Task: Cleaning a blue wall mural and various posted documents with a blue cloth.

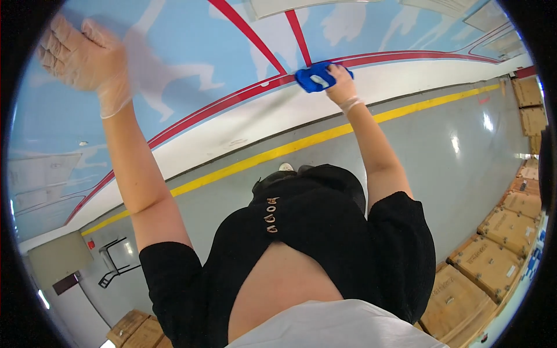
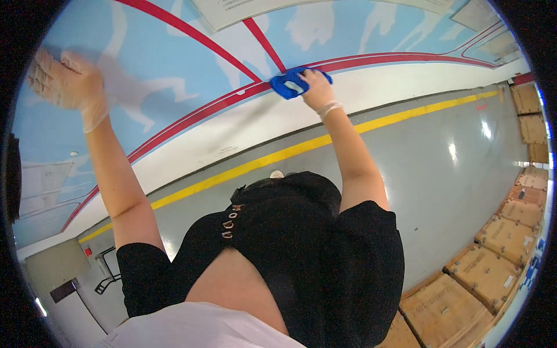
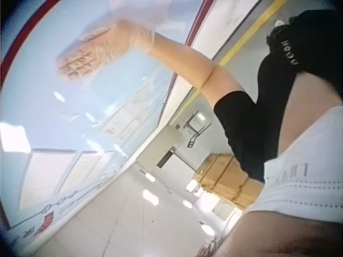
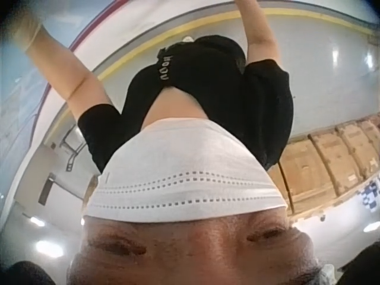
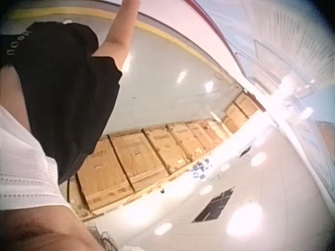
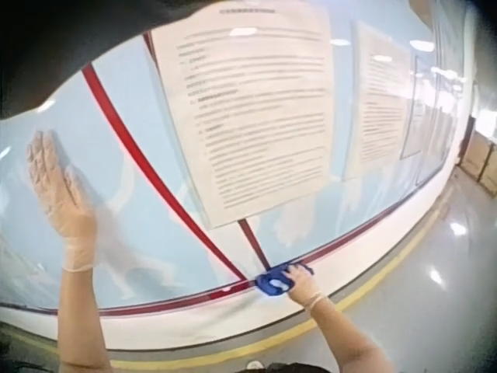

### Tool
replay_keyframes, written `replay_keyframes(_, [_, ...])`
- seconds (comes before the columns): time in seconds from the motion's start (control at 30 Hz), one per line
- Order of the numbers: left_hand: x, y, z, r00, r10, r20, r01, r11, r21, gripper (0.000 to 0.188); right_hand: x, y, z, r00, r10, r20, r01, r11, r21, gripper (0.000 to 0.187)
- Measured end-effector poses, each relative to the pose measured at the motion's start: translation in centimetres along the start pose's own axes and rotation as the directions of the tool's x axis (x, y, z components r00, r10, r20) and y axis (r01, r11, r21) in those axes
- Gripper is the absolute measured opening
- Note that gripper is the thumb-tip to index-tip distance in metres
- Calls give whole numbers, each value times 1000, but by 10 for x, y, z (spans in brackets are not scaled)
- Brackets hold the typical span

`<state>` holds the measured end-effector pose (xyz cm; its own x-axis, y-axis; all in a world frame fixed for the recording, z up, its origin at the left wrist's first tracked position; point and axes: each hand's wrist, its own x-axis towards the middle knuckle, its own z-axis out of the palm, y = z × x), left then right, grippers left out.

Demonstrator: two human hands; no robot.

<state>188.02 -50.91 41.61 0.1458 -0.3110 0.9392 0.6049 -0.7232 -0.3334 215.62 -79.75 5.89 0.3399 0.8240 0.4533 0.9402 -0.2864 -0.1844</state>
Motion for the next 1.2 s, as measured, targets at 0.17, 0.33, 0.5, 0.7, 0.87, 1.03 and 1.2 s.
replay_keyframes(0.17, [-2, 4, -5, 996, -59, 74, 57, 998, 19, 57, -1, 32, -34, 902, 430, -50, -375, 833, 406, 45])
replay_keyframes(0.33, [-2, 8, -7, 994, -47, 101, 45, 999, 19, 57, 44, 11, -85, 507, 671, -541, 22, 617, 786, 37])
replay_keyframes(0.5, [0, 13, -9, 991, -63, 121, 62, 998, 11, 57, 95, -51, -94, 465, 741, -485, 95, 503, 859, 35])
replay_keyframes(0.7, [-5, 11, -9, 989, -68, 131, 65, 997, 32, 59, 75, -134, -33, 921, 166, -352, -18, 922, 387, 38])
replay_keyframes(0.87, [-6, 5, -10, 989, -49, 142, 39, 996, 75, 58, 48, -148, 12, 977, -157, -142, 201, 896, 395, 35])
replay_keyframes(1.03, [-6, 2, -9, 997, -15, 75, 10, 998, 64, 55, 40, -134, 1, 976, -218, 27, 179, 862, 474, 37])
replay_keyframes(1.2, [-7, -1, -10, 997, -5, 82, 3, 1000, 25, 54, 79, -127, -105, 930, -217, -297, 336, 829, 447, 56])
